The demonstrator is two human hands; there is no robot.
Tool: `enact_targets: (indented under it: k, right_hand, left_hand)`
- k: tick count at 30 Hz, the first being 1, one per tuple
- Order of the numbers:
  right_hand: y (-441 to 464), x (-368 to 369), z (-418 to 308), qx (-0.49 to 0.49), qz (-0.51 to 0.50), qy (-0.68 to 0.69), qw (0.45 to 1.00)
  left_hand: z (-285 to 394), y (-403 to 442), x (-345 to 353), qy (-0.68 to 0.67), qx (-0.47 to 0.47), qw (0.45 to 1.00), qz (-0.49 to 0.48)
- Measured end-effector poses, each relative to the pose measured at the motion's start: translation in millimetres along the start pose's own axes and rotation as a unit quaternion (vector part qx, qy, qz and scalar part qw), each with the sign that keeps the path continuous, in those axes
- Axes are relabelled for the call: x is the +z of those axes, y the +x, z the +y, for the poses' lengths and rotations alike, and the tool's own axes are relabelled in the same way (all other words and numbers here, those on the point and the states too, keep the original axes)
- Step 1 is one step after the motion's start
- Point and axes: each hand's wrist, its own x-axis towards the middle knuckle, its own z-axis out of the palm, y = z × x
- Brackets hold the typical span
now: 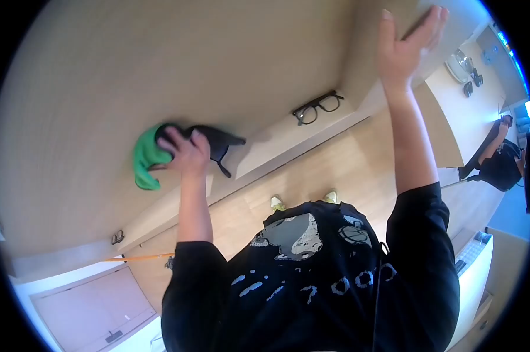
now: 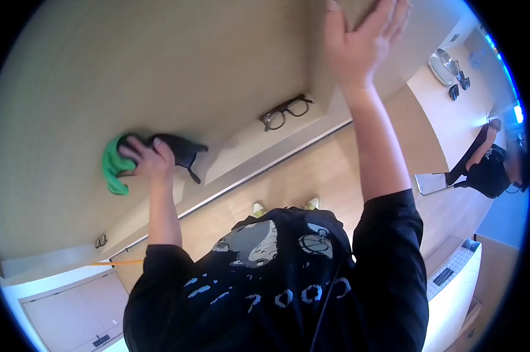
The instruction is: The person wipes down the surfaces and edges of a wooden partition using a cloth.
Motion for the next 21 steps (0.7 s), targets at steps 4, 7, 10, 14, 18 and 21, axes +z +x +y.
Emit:
enact_targets:
  k: [4,7,10,14,18,21]
  right_hand:
    - [26,-22,20,-0.092,-0.029,-0.035,0.995]
    - [8,-25,9,-0.049,-0.051,-0.053,0.996]
    - [7,-20,13,-0.052,-0.049,-0.060,0.996]
    - [9,-22,12,-0.032,-0.079,-0.071,0.994]
    - [11,-21,13,-0.029,-0.078,-0.072,0.994]
    - [10,-18,16,-0.037,-0.073,-0.067,0.994]
  left_hand:
    - [121,17,-20,-0.020,0.051,0.991,-0.120]
    - [150,58,-32,-0.095,0.229,0.961,-0.125]
    - [201,71,7,-0.151,0.350,0.903,-0.198]
    - [244,83,25,-0.167,0.476,0.849,-0.157]
    - [230,80,16,-0.200,0.420,0.855,-0.231]
    - [202,78,0,-0.311,0.274,0.860,-0.296]
